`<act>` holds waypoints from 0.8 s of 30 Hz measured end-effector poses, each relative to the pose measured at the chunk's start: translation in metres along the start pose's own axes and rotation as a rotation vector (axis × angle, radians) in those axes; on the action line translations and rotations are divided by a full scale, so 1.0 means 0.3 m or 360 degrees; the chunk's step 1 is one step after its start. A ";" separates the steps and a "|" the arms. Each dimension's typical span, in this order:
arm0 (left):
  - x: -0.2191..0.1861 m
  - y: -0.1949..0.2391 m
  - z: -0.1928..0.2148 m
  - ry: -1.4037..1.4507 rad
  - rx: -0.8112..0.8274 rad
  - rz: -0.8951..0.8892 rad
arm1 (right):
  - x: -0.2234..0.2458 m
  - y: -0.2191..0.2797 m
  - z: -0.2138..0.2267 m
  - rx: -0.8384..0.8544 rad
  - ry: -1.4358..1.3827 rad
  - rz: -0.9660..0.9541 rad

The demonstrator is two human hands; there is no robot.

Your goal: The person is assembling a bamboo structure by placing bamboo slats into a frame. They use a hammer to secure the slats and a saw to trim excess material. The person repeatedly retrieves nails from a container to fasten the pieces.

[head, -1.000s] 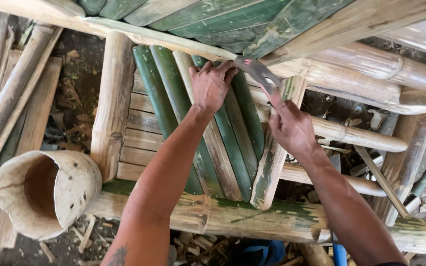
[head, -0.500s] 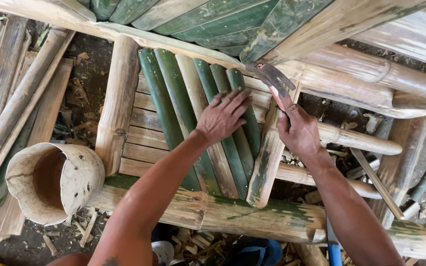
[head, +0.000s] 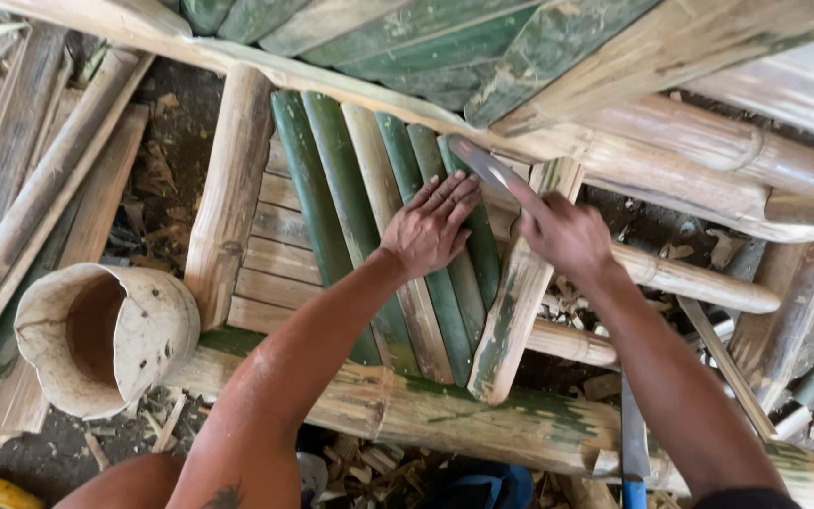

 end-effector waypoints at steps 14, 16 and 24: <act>0.001 -0.011 -0.003 -0.0073 0.0002 0.0007 | -0.040 -0.004 -0.073 -0.0462 -0.0133 0.0174; -0.004 0.005 -0.004 -0.0066 -0.0009 0.0017 | -0.032 0.000 -0.104 -0.0310 -0.0075 0.0115; 0.012 0.010 -0.014 -0.0053 0.0109 0.0031 | 0.043 -0.016 0.021 -0.1065 -0.0690 0.0406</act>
Point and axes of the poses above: each hand's wrist, its own y-axis away from the middle knuckle, its own z-axis out of the back of the hand, x = y × z, the point moved 4 cm from there along -y, towards the middle knuckle, and after that the axes turned 11 degrees about y, right-handed, at the moved point
